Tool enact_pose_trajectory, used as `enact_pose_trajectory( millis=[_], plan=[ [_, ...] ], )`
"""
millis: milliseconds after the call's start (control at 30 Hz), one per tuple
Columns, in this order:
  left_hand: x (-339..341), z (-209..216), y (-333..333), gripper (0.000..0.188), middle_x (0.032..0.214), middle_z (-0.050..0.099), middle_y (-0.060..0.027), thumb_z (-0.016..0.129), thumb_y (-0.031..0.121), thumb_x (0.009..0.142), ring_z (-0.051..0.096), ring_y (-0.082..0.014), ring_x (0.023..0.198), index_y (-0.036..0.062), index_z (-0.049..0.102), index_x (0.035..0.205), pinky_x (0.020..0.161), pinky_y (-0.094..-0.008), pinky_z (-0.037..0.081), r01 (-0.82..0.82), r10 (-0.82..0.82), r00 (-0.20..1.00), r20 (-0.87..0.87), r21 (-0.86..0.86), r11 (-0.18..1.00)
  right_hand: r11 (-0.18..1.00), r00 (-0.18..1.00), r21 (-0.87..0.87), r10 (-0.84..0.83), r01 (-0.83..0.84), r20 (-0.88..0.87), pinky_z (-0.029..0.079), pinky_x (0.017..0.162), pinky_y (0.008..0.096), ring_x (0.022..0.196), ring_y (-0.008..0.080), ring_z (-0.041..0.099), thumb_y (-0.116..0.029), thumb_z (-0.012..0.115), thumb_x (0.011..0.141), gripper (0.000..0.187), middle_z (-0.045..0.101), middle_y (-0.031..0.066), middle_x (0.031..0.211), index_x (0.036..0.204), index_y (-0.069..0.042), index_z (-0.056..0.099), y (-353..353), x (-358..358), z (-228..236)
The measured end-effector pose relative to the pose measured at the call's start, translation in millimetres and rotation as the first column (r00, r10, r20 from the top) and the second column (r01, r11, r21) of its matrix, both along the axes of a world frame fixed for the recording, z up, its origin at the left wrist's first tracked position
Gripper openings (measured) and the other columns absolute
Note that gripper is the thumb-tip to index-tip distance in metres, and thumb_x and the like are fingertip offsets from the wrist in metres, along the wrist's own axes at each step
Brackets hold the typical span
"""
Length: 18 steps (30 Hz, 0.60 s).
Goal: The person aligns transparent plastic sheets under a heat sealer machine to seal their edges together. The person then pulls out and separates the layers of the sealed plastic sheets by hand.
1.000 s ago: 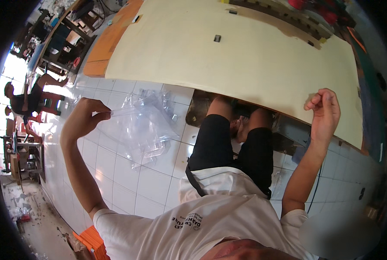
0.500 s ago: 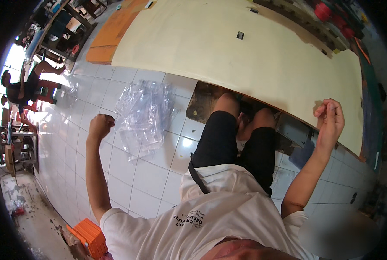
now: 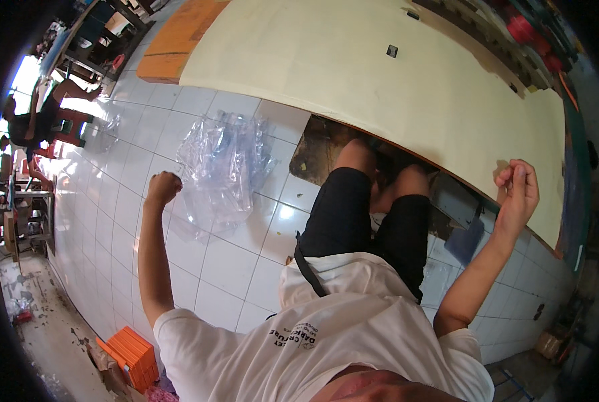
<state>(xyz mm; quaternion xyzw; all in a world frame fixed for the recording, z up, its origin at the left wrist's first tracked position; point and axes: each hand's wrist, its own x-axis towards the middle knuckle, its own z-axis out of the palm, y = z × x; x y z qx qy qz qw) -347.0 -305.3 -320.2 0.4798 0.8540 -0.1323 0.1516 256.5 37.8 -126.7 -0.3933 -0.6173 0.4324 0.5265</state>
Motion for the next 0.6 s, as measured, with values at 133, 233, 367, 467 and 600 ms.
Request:
enact_pose_trajectory(
  millis=[133, 233, 367, 467, 600],
  plan=[
    [-16, -19, 47, 0.041, 0.122, 0.059, -0.0047, 0.073, 0.025, 0.076, 0.056, -0.0227, 0.114, 0.02, 0.063, 0.116, 0.104, -0.0523, 0.035, 0.137, -0.141, 0.905, -0.402, -0.038, 0.99, 1.0, 1.0, 0.01, -0.013, 0.013, 0.018, 0.044, 0.064, 0.0235, 0.066, 0.0085, 0.05, -0.018, 0.055, 0.097, 0.019, 0.056, 0.0014, 0.074, 0.093, -0.001, 0.061, -2, 0, 1],
    [-17, -31, 97, 0.062, 0.138, 0.046, -0.0047, 0.072, 0.031, 0.078, 0.049, -0.0261, 0.123, 0.0208, 0.047, 0.134, 0.106, -0.0569, 0.031, -0.017, 0.056, 0.938, -0.342, 0.116, 0.993, 0.998, 0.998, 0.032, -0.047, 0.045, 0.052, 0.044, 0.064, 0.0237, 0.066, 0.0087, 0.05, -0.018, 0.054, 0.097, 0.019, 0.055, 0.0012, 0.073, 0.093, 0.0, 0.061, -3, 0, 0],
    [9, -98, 136, 0.049, 0.122, 0.059, -0.0144, 0.069, 0.03, 0.081, 0.058, -0.0344, 0.11, 0.0146, 0.056, 0.125, 0.091, -0.0411, 0.048, -0.081, 0.022, 0.983, 0.182, 0.324, 0.943, 0.997, 0.996, 0.02, -0.075, 0.074, 0.039, 0.044, 0.063, 0.0238, 0.066, 0.0091, 0.05, -0.017, 0.054, 0.097, 0.019, 0.055, 0.0015, 0.073, 0.092, 0.0, 0.061, -3, 0, 0],
    [59, -187, 126, 0.049, 0.11, 0.065, -0.0161, 0.071, 0.029, 0.08, 0.064, -0.0306, 0.098, 0.01, 0.057, 0.123, 0.085, -0.0389, 0.05, -0.161, -0.045, 0.774, 0.632, 0.265, 0.951, 0.996, 0.996, 0.049, -0.079, 0.077, 0.045, 0.044, 0.063, 0.0237, 0.066, 0.0094, 0.05, -0.017, 0.054, 0.097, 0.019, 0.055, 0.0022, 0.074, 0.093, 0.0, 0.061, -2, -2, -3],
    [156, -279, 54, 0.049, 0.096, 0.066, -0.013, 0.071, 0.032, 0.082, 0.062, -0.0232, 0.091, 0.0047, 0.057, 0.121, 0.082, -0.0345, 0.049, -0.194, 0.153, 0.653, 0.742, -0.03, 0.98, 0.994, 0.994, 0.067, -0.095, 0.091, 0.055, 0.044, 0.063, 0.0235, 0.067, 0.0092, 0.05, -0.018, 0.055, 0.096, 0.02, 0.056, 0.0025, 0.074, 0.092, 0.001, 0.061, -7, -3, -2]
  ],
)
